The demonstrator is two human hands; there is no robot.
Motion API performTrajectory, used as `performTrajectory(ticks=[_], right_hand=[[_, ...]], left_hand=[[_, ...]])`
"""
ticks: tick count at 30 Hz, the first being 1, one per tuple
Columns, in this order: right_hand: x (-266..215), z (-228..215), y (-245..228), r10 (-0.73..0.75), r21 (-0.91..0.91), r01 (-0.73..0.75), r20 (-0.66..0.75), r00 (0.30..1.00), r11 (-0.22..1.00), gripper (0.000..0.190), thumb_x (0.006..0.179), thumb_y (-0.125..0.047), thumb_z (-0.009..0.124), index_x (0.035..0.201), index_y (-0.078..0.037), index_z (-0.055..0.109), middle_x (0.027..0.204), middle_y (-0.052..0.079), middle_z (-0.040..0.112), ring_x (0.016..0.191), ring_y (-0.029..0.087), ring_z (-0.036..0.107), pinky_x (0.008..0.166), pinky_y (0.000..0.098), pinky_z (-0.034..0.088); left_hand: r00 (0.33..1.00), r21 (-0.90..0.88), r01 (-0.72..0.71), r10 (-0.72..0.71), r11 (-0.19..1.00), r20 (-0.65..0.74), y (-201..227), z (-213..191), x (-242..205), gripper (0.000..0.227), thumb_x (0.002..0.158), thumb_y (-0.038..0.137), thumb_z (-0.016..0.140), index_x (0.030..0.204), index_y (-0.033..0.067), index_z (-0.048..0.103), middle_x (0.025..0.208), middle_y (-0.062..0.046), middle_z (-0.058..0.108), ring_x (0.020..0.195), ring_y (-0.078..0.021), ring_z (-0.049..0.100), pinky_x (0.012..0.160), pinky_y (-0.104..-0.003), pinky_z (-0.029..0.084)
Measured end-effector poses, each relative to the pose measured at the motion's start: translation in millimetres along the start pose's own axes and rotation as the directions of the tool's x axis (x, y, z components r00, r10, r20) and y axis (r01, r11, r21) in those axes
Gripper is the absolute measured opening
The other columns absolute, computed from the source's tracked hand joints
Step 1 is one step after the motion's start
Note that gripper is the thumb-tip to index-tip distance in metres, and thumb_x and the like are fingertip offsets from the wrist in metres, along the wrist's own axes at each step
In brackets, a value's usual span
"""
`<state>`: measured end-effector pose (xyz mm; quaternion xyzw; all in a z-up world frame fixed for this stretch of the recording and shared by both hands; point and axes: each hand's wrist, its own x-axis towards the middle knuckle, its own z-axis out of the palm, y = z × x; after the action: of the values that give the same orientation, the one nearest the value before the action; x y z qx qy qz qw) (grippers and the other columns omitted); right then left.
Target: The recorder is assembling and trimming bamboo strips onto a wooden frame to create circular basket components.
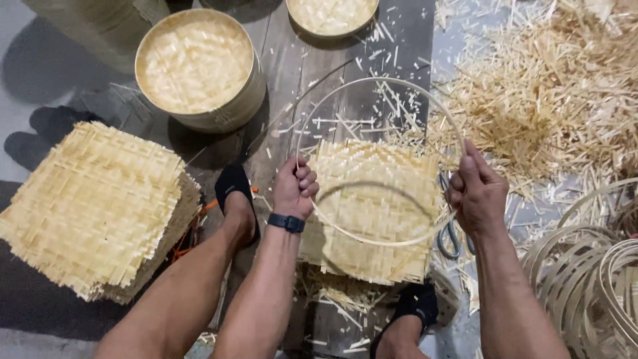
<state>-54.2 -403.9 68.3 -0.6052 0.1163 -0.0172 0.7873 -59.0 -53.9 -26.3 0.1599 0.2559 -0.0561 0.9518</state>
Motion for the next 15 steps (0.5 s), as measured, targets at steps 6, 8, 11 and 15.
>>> performTrajectory(ticks=[6, 8, 11, 15], right_hand=[[-6.1, -30.1, 34.3, 0.111, 0.072, -0.121, 0.136, 0.985, 0.990, 0.041, 0.112, -0.014, 0.064, 0.151, -0.004, 0.063, 0.075, -0.003, 0.051, 0.057, 0.005, 0.047, 0.048, 0.0223, 0.040], [-10.2, -15.5, 21.4, 0.094, 0.010, -0.095, 0.095, 0.991, 0.995, 0.042, 0.110, -0.016, 0.060, 0.151, -0.007, 0.061, 0.077, 0.002, 0.058, 0.058, 0.010, 0.053, 0.048, 0.0256, 0.045], [-16.0, -5.6, 18.4, 0.118, -0.074, -0.120, -0.034, 0.992, 0.990, 0.045, 0.103, -0.013, 0.057, 0.148, -0.009, 0.055, 0.083, 0.009, 0.069, 0.062, 0.017, 0.065, 0.052, 0.0304, 0.056], [-14.8, -35.9, 59.5, 0.217, -0.126, -0.224, -0.068, 0.974, 0.966, 0.046, 0.103, -0.011, 0.061, 0.148, -0.001, 0.056, 0.089, 0.010, 0.071, 0.064, 0.016, 0.064, 0.055, 0.0321, 0.056]], left_hand=[[0.997, -0.009, -0.044, 0.043, 0.999, -0.071, 0.7, 1.2, -5.6, 0.020, 0.104, 0.027, 0.053, 0.089, 0.0126, 0.055, 0.064, 0.005, 0.042, 0.049, -0.0059, 0.037, 0.038, -0.022, 0.028], [0.993, 0.086, -0.093, 0.099, 0.992, -0.065, -8.0, 1.3, -16.5, 0.021, 0.106, 0.029, 0.055, 0.095, 0.0115, 0.056, 0.065, 0.005, 0.043, 0.050, -0.0056, 0.037, 0.039, -0.022, 0.029], [0.984, 0.179, -0.101, 0.125, 0.979, -0.126, -22.0, 15.4, -43.9, 0.025, 0.105, 0.038, 0.055, 0.112, 0.0149, 0.061, 0.062, 0.006, 0.041, 0.048, -0.0047, 0.035, 0.038, -0.020, 0.028], [0.952, 0.235, -0.057, 0.124, 0.970, -0.279, -37.7, -15.0, -44.4, 0.043, 0.099, 0.042, 0.057, 0.138, 0.0256, 0.058, 0.062, 0.006, 0.044, 0.045, -0.0036, 0.035, 0.036, -0.018, 0.029]])
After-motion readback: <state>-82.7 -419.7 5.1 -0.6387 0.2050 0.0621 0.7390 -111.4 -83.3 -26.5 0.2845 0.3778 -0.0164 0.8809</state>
